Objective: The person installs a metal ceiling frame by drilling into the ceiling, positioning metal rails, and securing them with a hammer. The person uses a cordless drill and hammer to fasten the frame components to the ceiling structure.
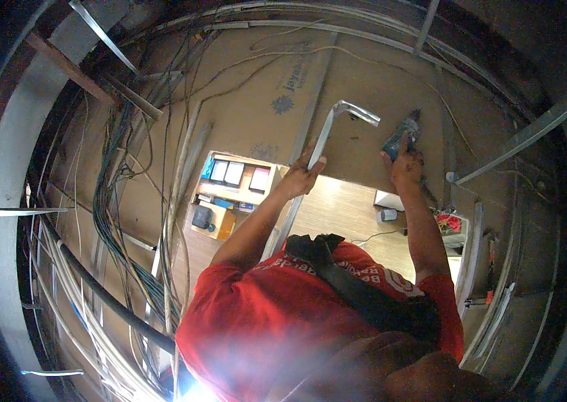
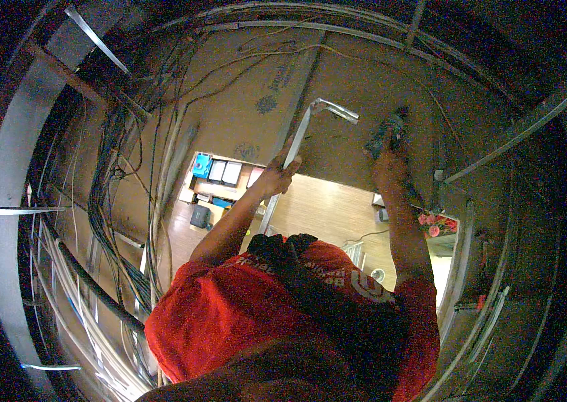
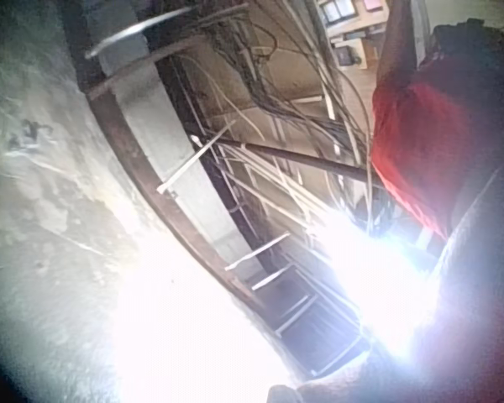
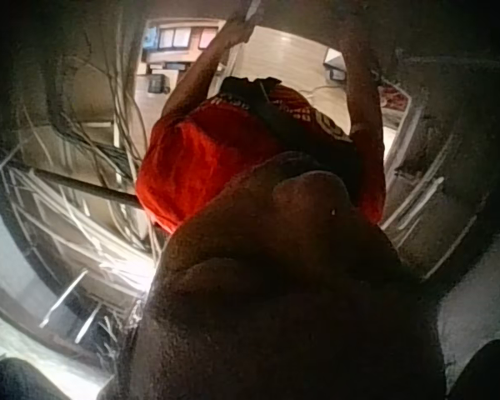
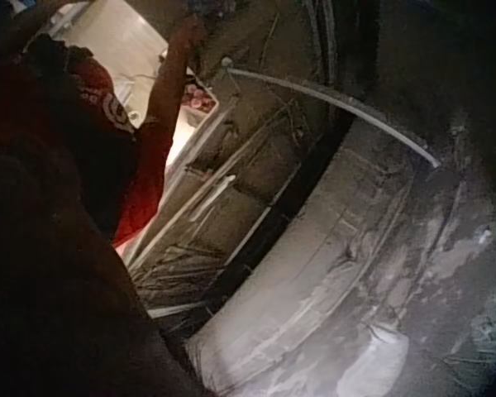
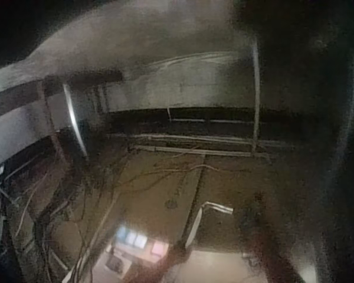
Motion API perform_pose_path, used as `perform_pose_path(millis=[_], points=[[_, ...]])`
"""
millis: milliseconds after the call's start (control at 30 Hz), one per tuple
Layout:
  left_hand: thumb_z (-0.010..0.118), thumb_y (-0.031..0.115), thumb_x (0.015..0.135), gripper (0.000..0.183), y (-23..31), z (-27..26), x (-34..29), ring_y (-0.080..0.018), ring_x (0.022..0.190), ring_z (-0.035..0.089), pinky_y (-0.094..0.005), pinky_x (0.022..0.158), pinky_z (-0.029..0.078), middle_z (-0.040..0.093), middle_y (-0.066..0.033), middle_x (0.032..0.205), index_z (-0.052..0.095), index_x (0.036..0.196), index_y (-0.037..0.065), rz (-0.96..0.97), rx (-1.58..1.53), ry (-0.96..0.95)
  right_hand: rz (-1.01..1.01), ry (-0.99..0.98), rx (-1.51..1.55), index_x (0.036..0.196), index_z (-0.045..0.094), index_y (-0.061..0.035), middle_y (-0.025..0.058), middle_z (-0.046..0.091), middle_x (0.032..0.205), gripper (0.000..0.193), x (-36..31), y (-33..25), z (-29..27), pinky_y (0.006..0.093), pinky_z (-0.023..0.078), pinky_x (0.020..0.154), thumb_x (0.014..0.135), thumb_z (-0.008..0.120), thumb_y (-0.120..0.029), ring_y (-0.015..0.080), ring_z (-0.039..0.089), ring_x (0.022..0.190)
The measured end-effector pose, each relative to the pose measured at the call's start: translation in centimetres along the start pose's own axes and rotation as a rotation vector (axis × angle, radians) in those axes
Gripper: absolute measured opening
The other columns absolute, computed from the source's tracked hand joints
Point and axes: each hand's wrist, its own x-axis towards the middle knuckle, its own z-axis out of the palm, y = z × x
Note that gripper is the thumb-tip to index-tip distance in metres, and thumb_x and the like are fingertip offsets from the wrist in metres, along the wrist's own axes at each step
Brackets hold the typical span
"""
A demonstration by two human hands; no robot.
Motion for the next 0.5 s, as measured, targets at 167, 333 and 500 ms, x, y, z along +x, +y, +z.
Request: perform_pose_path(millis=[167, 333, 500], points=[[0.056, 0.049, 0.096, 0.057, 1.6, -0.3, -0.7, -0.0103, 0.058, 0.046, -0.0286, 0.047, 0.042, 0.045, -0.0001, 0.076, 0.036, 0.138, 0.015, -0.215, -0.440, -0.140, -0.004, 0.056, 0.071, 0.153, 0.021, -0.0091, 0.0300, 0.056, 0.128, 0.090, -0.5, 0.6, -0.3, 0.0469, 0.041, 0.103, 0.089, 0.052, -0.064, 0.0454, 0.053, 0.118], [0.055, 0.050, 0.096, 0.045, 1.6, -0.6, -1.7, -0.0082, 0.059, 0.044, -0.0245, 0.047, 0.038, 0.049, 0.0010, 0.081, 0.045, 0.123, 0.016, -0.307, -0.853, -0.325, 0.000, 0.199, 0.282, 0.143, 0.042, -0.0030, 0.0258, 0.057, 0.129, 0.072, 0.4, -0.1, -1.4, 0.0466, 0.044, 0.100, 0.093, 0.053, -0.054, 0.0430, 0.056, 0.117], [0.055, 0.058, 0.093, 0.048, 0.2, -0.3, -2.4, -0.0084, 0.057, 0.043, -0.0235, 0.047, 0.037, 0.051, 0.0008, 0.082, 0.048, 0.118, 0.018, -0.261, -1.073, -0.553, 0.321, -0.438, 1.664, 0.131, 0.053, -0.0045, 0.0157, 0.063, 0.123, 0.047, 3.8, -2.6, -4.0, 0.0414, 0.051, 0.087, 0.097, 0.053, -0.038, 0.0297, 0.063, 0.107]])
